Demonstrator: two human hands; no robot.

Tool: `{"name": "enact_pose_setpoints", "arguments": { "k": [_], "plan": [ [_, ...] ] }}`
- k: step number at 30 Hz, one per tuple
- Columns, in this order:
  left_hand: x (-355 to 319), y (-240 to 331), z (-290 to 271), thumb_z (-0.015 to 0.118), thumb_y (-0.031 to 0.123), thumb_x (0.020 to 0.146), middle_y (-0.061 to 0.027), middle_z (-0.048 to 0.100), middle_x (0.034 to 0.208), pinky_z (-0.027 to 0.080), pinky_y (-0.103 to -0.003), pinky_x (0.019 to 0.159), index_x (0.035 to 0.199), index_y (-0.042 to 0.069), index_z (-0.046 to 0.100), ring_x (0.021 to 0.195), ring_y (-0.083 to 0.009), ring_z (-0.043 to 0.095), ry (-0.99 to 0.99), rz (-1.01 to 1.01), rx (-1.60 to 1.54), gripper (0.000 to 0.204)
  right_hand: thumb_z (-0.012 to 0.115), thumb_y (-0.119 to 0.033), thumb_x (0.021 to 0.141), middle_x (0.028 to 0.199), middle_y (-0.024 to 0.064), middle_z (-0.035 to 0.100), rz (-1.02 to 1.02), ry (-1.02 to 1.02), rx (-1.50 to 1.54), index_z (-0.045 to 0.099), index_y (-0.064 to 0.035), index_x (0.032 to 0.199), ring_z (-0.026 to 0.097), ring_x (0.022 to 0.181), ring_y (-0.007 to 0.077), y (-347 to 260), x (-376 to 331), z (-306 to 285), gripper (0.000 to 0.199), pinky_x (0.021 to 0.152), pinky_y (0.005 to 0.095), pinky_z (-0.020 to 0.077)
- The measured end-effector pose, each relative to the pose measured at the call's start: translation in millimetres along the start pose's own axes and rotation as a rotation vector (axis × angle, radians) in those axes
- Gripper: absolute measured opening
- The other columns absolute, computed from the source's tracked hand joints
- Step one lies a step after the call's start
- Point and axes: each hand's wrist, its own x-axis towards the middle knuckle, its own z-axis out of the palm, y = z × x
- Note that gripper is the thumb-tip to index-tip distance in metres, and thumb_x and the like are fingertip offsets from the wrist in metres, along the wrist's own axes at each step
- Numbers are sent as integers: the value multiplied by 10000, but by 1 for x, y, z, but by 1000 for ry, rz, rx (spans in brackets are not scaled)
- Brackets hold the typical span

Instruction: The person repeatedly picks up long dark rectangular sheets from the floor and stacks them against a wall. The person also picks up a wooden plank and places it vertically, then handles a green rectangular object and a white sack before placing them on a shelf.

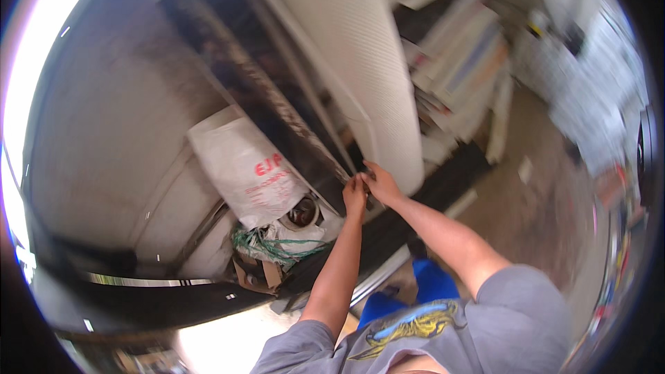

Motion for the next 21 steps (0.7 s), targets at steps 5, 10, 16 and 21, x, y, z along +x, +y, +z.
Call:
{"name": "enact_pose_setpoints", "arguments": {
  "k": [5, 10, 16, 21],
  "plan": [
    [-94, -21, 31, 507, 327, 1084, -64, 716, 979, 484, -271, 656, 1110, 0, 683, 828, -120, 647, -408, -88, -55, 372, 644, -237, 998, 1075, 221, 731, 129, 303, -3, 545, -30, 1412, 736, 972, 305, 25, -132, -36, 473, 856, 409, 565],
    [-207, -26, 65, 493, 316, 1089, -48, 715, 976, 478, -269, 672, 1148, 7, 674, 842, -105, 649, -765, -140, 190, 363, 640, -234, 1001, 1047, 205, 743, 413, 518, 116, 555, -30, 1396, 734, 984, 299, 20, -274, -80, 453, 872, 404, 564],
    [-324, -69, 111, 494, 238, 1084, -96, 722, 987, 517, -311, 776, 1149, -50, 679, 872, -147, 653, -1187, -10, 359, 348, 663, -217, 979, 1016, 176, 737, 487, 941, -3, 563, -44, 1405, 719, 912, 275, 49, -433, -101, 470, 835, 403, 564],
    [-443, -98, 135, 503, 247, 1073, -125, 731, 991, 553, -328, 732, 1187, -59, 674, 834, -161, 676, -1548, 84, 364, 368, 683, -209, 967, 969, 147, 731, 619, 1246, 49, 567, -51, 1409, 708, 878, 228, 55, -566, -107, 484, 791, 380, 559]
  ]
}}
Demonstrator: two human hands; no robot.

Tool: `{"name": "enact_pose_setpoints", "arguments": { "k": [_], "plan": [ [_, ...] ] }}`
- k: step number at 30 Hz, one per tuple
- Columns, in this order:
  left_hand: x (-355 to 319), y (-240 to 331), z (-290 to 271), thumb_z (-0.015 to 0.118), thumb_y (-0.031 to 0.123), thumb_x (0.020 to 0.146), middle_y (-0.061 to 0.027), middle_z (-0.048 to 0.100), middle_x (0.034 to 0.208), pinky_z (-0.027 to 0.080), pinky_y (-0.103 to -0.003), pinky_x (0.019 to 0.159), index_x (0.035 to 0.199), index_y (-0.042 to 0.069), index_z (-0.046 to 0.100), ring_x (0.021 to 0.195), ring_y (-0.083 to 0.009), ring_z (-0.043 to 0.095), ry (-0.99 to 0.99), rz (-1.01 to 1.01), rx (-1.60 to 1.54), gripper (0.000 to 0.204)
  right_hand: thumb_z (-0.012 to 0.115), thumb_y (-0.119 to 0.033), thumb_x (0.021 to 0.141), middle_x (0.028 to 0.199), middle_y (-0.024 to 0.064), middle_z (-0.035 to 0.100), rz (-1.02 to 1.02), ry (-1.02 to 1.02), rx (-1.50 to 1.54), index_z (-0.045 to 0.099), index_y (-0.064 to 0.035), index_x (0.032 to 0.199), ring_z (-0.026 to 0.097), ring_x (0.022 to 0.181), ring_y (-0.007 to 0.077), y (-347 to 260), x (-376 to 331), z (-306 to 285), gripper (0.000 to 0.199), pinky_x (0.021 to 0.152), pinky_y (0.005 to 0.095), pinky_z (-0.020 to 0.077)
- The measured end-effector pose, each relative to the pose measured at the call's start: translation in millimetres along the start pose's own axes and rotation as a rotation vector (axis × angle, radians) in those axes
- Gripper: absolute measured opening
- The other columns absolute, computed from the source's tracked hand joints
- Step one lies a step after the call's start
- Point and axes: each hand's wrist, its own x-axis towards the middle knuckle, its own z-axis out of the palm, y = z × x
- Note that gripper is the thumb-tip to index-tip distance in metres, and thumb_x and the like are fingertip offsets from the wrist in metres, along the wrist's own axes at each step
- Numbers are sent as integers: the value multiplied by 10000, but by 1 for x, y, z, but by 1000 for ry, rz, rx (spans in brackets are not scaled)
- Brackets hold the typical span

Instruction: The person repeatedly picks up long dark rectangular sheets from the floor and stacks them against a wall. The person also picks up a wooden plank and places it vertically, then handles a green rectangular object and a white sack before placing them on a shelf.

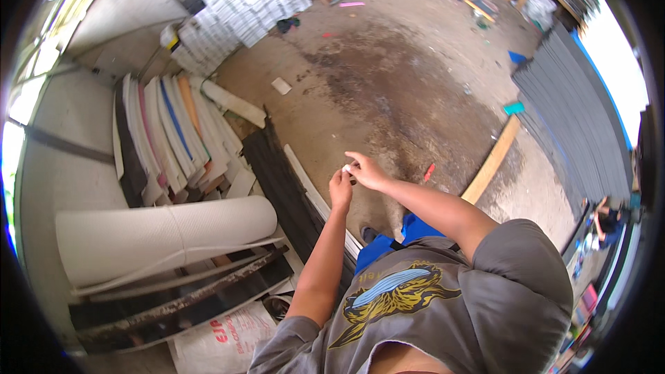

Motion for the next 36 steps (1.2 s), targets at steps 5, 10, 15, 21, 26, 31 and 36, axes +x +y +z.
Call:
{"name": "enact_pose_setpoints", "arguments": {
  "k": [5, 10, 15, 21, 26, 31, 36],
  "plan": [
    [17, -1, 127, 539, 280, 1044, -132, 744, 927, 550, -338, 706, 1142, -29, 698, 754, -176, 699, -256, -24, 233, 361, 668, -216, 981, 996, 135, 724, 120, 274, 13, 551, -71, 1431, 701, 905, 248, 64, -32, -107, 487, 849, 379, 546],
    [15, -19, 260, 549, 300, 1043, -124, 730, 873, 542, -333, 697, 1077, -26, 704, 725, -167, 688, -540, -19, 285, 363, 661, -250, 981, 1030, 150, 733, 299, 450, 69, 556, -86, 1430, 712, 948, 265, 102, -86, -219, 489, 868, 402, 543],
    [-5, -31, 376, 518, 325, 1071, -104, 739, 957, 548, -325, 712, 1154, 0, 677, 826, -164, 689, -796, -98, 251, 372, 674, -248, 969, 983, 161, 730, 399, 573, 122, 550, -58, 1429, 716, 913, 264, 156, -131, -312, 513, 825, 398, 551],
    [-35, -50, 482, 498, 279, 1077, -124, 752, 1047, 540, -331, 745, 1166, -4, 677, 915, -189, 704, -1000, -99, 497, 347, 690, -256, 963, 978, 164, 720, 527, 777, 252, 518, -49, 1454, 715, 910, 256, 209, -191, -376, 560, 819, 376, 558],
    [-37, -98, 545, 546, 300, 1037, -193, 737, 1120, 539, -381, 833, 1263, 0, 642, 1011, -288, 715, -1162, -120, 461, 388, 698, -274, 953, 1035, 172, 734, 577, 980, 228, 523, -83, 1455, 728, 950, 270, 263, -211, -397, 565, 832, 384, 564],
    [-59, -72, 601, 569, 288, 1011, -231, 704, 1191, 500, -453, 972, 1277, 10, 638, 1159, -370, 664, -1304, 75, 817, 391, 703, -310, 945, 1072, 180, 744, 864, 1040, 262, 527, -102, 1445, 730, 1000, 309, 293, -240, -421, 569, 850, 413, 568],
    [-46, -114, 658, 587, 305, 1009, -235, 697, 1230, 519, -434, 999, 1337, 7, 612, 1179, -366, 666, -1365, 114, 911, 444, 698, -333, 942, 1099, 183, 733, 959, 1105, 377, 504, -114, 1471, 714, 1040, 328, 349, -240, -441, 604, 920, 430, 546]
  ]
}}
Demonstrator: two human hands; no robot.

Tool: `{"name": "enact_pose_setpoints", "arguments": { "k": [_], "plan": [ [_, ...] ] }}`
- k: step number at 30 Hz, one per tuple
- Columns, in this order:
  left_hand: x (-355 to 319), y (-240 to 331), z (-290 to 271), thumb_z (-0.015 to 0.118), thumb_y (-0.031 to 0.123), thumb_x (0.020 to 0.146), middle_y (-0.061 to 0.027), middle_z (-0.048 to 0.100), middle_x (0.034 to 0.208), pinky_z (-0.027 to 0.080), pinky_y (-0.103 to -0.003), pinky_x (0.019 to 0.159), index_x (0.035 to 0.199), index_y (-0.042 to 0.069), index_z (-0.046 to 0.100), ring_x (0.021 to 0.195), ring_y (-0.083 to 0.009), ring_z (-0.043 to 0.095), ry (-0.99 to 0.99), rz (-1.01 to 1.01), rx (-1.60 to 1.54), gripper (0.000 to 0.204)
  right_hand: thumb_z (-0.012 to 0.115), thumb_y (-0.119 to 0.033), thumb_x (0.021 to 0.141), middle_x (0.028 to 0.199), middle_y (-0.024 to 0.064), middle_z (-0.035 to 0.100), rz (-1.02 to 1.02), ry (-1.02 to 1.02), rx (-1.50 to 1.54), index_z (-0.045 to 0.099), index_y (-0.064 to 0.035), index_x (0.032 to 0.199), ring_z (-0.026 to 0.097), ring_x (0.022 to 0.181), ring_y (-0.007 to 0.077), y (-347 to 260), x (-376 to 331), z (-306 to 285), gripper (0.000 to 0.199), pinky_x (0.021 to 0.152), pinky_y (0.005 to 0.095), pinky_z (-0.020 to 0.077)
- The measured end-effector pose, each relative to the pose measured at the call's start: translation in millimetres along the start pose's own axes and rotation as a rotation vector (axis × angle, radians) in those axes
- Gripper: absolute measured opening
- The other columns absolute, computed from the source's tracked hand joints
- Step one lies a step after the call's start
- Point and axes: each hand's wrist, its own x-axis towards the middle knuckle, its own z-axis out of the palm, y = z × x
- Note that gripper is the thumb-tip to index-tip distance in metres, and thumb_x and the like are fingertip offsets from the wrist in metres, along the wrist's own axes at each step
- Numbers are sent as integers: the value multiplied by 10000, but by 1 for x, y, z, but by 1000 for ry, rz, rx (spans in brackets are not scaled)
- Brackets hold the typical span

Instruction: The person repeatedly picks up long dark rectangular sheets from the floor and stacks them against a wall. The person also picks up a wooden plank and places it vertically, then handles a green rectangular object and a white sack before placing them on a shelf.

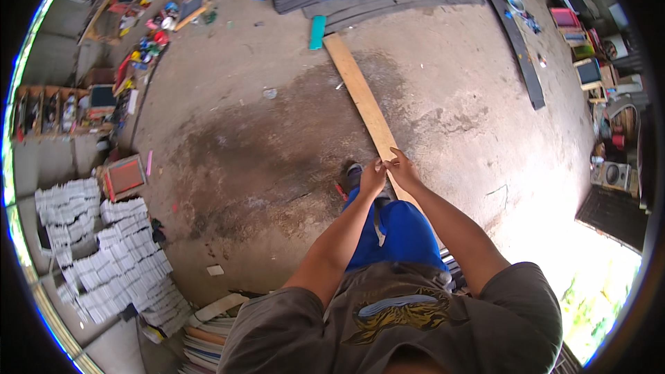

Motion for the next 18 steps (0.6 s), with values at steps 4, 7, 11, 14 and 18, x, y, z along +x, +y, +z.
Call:
{"name": "enact_pose_setpoints", "arguments": {
  "k": [4, 7, 11, 14, 18],
  "plan": [
    [53, -41, 20, 598, 341, 1009, -237, 695, 1236, 518, -429, 1003, 1347, -1, 605, 1183, -355, 668, -41, -47, 16, 480, 752, -370, 916, 1217, 222, 669, 47, 92, -57, 485, -147, 1487, 696, 1069, 304, 53, 49, 31, 669, 891, 422, 562],
    [96, -59, 27, 579, 354, 1025, -223, 641, 1346, 464, -403, 1059, 1370, -1, 606, 1288, -337, 594, -145, -266, -12, 495, 743, -421, 911, 1298, 246, 632, 97, 99, -93, 444, -147, 1516, 641, 1189, 367, 77, 85, 46, 729, 970, 451, 527],
    [162, -132, 69, 576, 390, 1025, -233, 612, 1391, 450, -396, 1078, 1395, -27, 580, 1318, -328, 576, -131, -391, -9, 557, 754, -410, 884, 1460, 263, 509, 226, 46, -149, 389, -122, 1543, 493, 1366, 421, 132, 149, 64, 806, 1103, 495, 435],
    [216, -161, 98, 578, 398, 1022, -238, 607, 1399, 442, -393, 1091, 1407, -24, 572, 1324, -329, 573, -208, -469, -55, 572, 784, -440, 848, 1513, 262, 456, 297, 51, -183, 374, -103, 1549, 448, 1406, 422, 210, 201, 88, 879, 1132, 492, 420],
    [285, -269, 140, 570, 414, 1027, -209, 540, 1488, 399, -388, 1130, 1467, -16, 508, 1409, -297, 488, -196, -554, -123, 618, 819, -424, 813, 1513, 243, 455, 388, -18, -248, 341, -97, 1565, 437, 1412, 412, 299, 275, 122, 949, 1149, 494, 404]
  ]
}}
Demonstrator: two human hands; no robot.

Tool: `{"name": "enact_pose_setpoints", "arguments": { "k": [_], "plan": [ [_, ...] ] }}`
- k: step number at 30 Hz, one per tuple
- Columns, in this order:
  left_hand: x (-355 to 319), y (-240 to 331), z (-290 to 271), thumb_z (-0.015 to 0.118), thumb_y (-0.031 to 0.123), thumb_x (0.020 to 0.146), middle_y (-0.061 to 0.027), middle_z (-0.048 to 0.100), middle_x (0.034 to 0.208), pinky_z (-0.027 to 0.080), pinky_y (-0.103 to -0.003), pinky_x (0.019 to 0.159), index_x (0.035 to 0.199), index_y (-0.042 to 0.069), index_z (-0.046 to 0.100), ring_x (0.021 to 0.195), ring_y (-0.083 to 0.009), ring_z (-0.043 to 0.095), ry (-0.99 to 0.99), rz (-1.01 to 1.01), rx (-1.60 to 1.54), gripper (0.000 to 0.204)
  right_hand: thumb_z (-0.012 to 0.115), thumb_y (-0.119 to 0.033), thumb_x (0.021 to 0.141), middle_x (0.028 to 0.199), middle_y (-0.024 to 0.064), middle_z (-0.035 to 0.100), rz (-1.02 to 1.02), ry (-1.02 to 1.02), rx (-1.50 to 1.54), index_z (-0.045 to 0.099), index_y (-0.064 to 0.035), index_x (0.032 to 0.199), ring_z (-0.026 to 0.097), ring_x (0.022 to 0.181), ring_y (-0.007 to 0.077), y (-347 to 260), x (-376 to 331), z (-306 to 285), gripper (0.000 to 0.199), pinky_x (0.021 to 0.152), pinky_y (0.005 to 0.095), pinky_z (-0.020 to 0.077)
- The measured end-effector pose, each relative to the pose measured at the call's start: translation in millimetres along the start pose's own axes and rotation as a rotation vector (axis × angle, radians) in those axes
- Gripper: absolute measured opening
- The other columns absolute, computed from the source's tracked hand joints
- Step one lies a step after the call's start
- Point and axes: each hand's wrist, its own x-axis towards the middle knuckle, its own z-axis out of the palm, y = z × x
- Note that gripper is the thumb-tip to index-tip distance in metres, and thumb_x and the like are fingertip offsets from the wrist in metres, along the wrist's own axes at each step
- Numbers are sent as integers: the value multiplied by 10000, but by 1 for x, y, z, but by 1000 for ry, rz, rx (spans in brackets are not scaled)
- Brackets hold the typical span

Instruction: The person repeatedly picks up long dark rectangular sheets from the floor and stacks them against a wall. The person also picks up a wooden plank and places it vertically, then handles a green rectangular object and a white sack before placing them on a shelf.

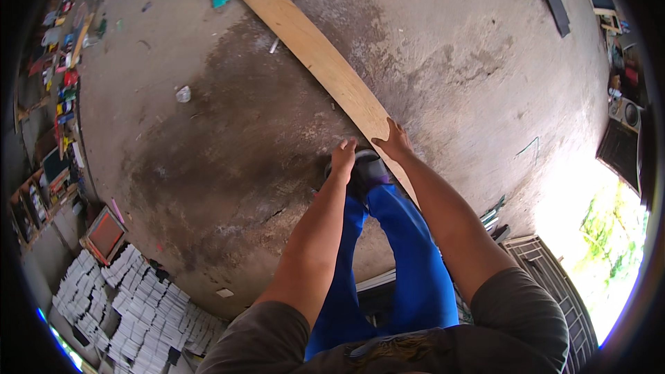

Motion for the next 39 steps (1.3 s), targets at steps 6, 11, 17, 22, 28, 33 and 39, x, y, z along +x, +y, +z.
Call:
{"name": "enact_pose_setpoints", "arguments": {
  "k": [6, 11, 17, 22, 28, 33, 39],
  "plan": [
    [121, -20, 35, 587, 499, 1002, -231, 368, 1599, 308, -449, 1193, 1567, -15, 323, 1485, -346, 363, -50, -80, -37, 808, 817, -419, 820, 1530, 230, 427, 50, 24, 26, 304, -117, 1571, 428, 1417, 402, 67, 95, 49, 958, 1137, 491, 414],
    [154, -23, 64, 602, 465, 1004, -164, 369, 1585, 279, -522, 1191, 1587, 50, 276, 1459, -348, 365, -85, -81, -272, 787, 780, -432, 863, 1406, 230, 504, 44, 74, -28, 418, -112, 1501, 466, 1349, 408, 75, 110, 67, 800, 1117, 484, 419],
    [118, -12, 72, 589, 450, 1019, -162, 402, 1548, 286, -564, 1174, 1522, 54, 347, 1399, -381, 421, -174, -75, -233, 684, 746, -533, 860, 1339, 237, 580, 64, 26, 136, 482, -75, 1343, 562, 1263, 434, 96, 110, 34, 716, 1012, 513, 469],
    [22, 19, 86, 521, 486, 1050, -188, 580, 1314, 472, -444, 979, 1399, -10, 478, 1157, -297, 596, -176, 172, -75, 608, 714, -501, 900, 1233, 233, 669, -18, 87, 313, 514, -79, 1340, 626, 1198, 413, 97, 21, -38, 642, 983, 501, 489],
    [-129, 76, 77, 497, 515, 1054, -265, 681, 1073, 493, -420, 883, 1206, -74, 601, 1020, -344, 666, -75, 327, 61, 617, 722, -275, 933, 1131, 215, 681, -146, 203, 508, 540, -60, 1337, 685, 1065, 366, 77, -115, -117, 492, 902, 445, 527],
    [-267, 142, 50, 498, 499, 1060, -231, 673, 1101, 502, -411, 879, 1189, -68, 605, 1030, -309, 656, -78, 483, 254, 591, 705, -180, 961, 1032, 170, 701, -369, 389, 547, 532, -41, 1340, 706, 949, 248, 36, -229, -190, 440, 840, 384, 547],
    [-387, 227, 48, 532, 463, 1056, -208, 710, 1049, 501, -398, 849, 1160, -53, 629, 965, -272, 672, -128, 775, 226, 535, 758, -282, 917, 1175, 224, 693, -355, 568, 780, 578, -25, 1358, 675, 1127, 324, -9, -341, -271, 541, 954, 417, 519]
  ]
}}
